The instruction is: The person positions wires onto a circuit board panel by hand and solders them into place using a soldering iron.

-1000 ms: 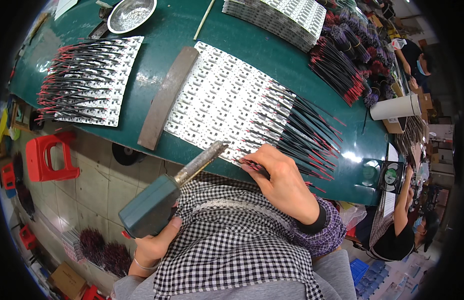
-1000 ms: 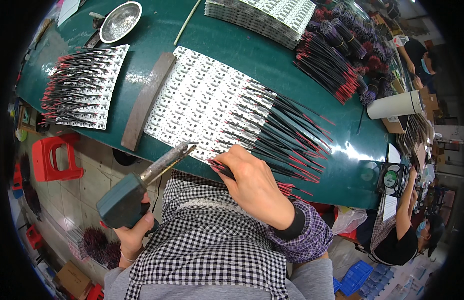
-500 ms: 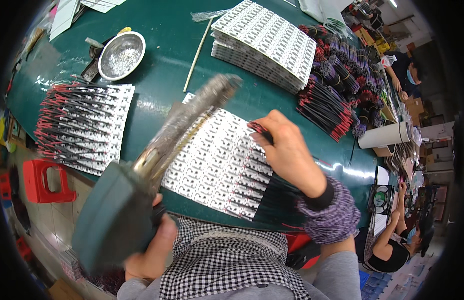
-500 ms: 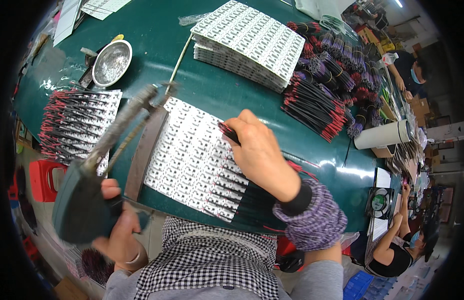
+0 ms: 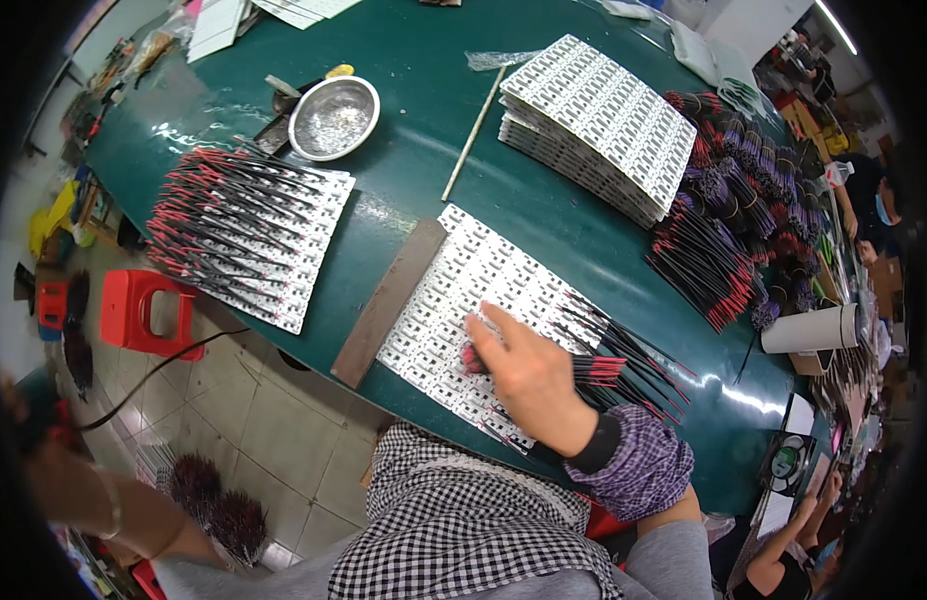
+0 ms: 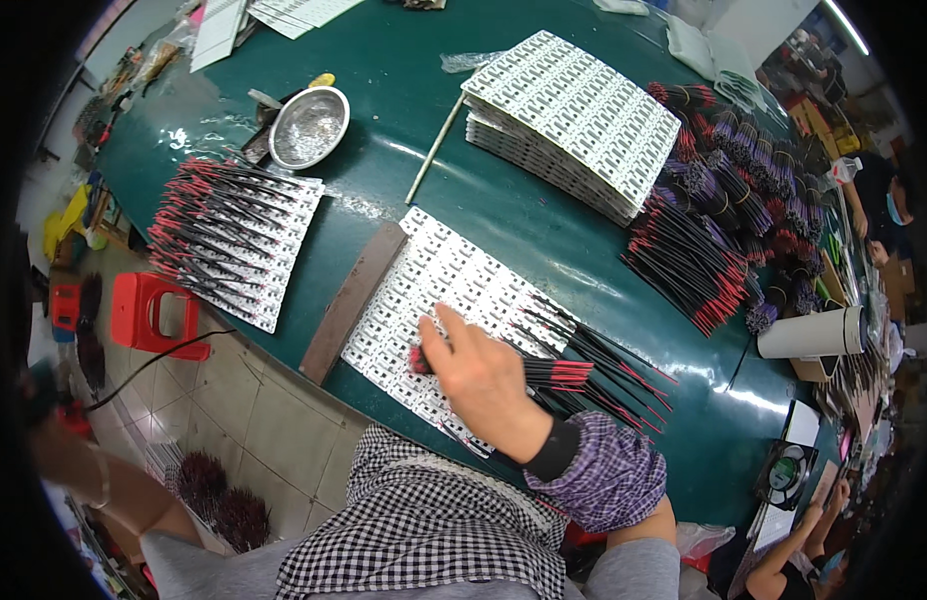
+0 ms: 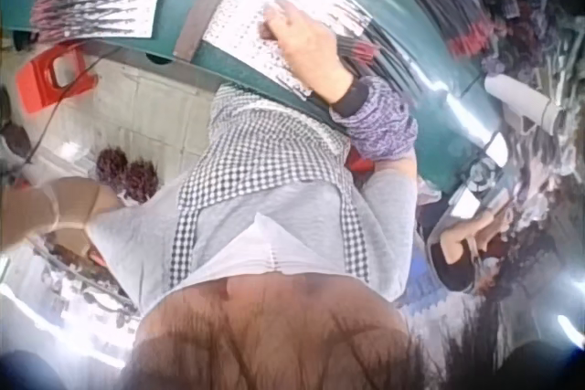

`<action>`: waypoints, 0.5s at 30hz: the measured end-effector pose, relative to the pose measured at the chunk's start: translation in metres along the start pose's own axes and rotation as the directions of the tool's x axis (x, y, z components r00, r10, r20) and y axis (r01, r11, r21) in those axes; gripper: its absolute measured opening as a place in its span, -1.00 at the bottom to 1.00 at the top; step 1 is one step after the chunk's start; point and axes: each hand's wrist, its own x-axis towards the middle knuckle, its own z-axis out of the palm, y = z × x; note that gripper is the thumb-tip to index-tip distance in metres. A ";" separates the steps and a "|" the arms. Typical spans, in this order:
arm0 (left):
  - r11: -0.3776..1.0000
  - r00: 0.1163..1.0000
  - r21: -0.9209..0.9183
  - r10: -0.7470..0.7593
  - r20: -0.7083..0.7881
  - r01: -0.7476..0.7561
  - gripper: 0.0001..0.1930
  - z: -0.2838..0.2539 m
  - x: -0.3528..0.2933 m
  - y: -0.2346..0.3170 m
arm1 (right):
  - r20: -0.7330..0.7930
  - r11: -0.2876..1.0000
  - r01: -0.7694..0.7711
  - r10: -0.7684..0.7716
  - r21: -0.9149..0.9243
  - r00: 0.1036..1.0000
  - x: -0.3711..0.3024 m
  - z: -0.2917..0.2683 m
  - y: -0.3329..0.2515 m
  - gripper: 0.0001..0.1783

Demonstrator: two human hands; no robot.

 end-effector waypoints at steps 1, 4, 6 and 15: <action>0.992 0.994 0.122 -0.016 0.105 0.003 -0.83 0.048 0.003 0.031 | 0.055 0.996 0.089 -0.088 -0.021 0.995 -0.005 0.015 -0.006 -0.46; 0.791 0.825 -0.246 -0.505 0.254 0.560 -0.71 0.177 -0.073 0.110 | 0.083 0.997 0.070 -0.069 -0.012 0.994 -0.020 0.025 -0.001 -0.48; 0.616 0.706 -0.348 -0.586 0.397 0.707 -0.73 0.211 -0.136 0.135 | 0.052 0.996 0.088 -0.087 -0.008 0.995 -0.023 0.022 -0.002 -0.47; 0.946 0.907 -0.155 -0.214 0.364 0.285 -0.56 0.248 -0.217 0.194 | 0.002 0.970 0.212 -0.214 -0.118 0.977 -0.029 0.022 0.005 -0.52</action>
